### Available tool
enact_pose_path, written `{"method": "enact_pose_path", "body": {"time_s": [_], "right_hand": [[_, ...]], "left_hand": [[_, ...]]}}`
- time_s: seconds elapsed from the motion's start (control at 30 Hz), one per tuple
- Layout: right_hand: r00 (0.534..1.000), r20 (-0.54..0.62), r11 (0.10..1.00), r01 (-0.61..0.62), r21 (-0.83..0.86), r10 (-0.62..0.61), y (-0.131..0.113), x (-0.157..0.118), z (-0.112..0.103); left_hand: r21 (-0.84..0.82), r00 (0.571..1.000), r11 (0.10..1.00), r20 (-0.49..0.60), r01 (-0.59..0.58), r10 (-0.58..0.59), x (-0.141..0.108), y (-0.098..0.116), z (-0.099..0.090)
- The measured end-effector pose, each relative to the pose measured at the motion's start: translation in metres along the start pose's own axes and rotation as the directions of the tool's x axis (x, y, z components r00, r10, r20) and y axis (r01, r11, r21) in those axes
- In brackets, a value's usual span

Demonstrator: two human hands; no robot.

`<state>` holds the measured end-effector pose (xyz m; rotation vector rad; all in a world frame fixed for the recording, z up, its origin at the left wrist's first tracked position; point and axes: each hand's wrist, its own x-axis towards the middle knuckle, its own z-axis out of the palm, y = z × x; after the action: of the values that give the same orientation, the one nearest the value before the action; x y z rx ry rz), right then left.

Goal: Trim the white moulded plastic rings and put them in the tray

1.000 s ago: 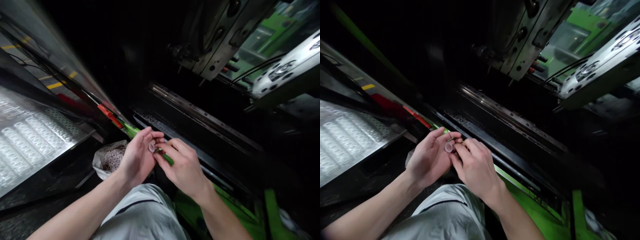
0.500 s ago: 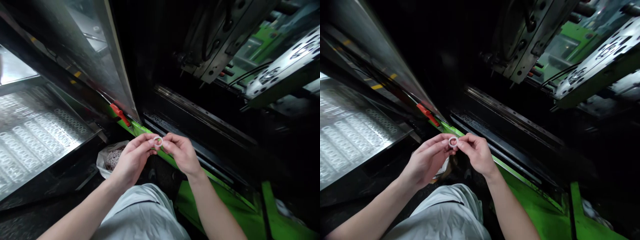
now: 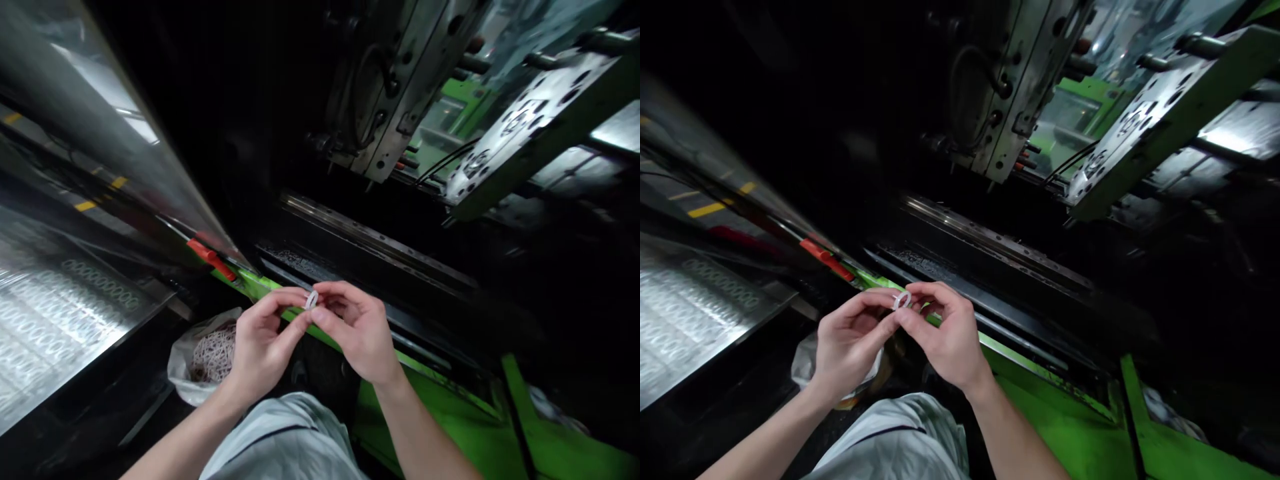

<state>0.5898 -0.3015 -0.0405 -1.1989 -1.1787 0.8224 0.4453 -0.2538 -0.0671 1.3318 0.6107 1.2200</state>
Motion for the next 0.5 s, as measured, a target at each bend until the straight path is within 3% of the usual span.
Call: {"method": "enact_pose_path", "body": {"time_s": [0.17,0.37,0.43,0.5], "right_hand": [[0.987,-0.104,0.985,0.104,-0.135,-0.119,-0.002,0.004,-0.011],[0.968,-0.124,0.972,0.203,-0.117,-0.217,-0.001,0.017,-0.029],[0.939,-0.167,0.941,0.265,-0.213,-0.302,-0.004,0.024,-0.032],[0.881,-0.191,0.864,0.346,-0.367,-0.434,-0.010,0.031,-0.032]], "left_hand": [[0.142,0.991,0.982,0.061,-0.127,0.120,0.013,-0.008,0.014],[0.200,0.978,0.959,0.096,-0.202,0.186,0.033,-0.014,0.030],[0.189,0.976,0.958,0.094,-0.213,0.199,0.043,-0.016,0.039],[0.151,0.979,0.968,0.077,-0.200,0.190,0.053,-0.017,0.048]]}}
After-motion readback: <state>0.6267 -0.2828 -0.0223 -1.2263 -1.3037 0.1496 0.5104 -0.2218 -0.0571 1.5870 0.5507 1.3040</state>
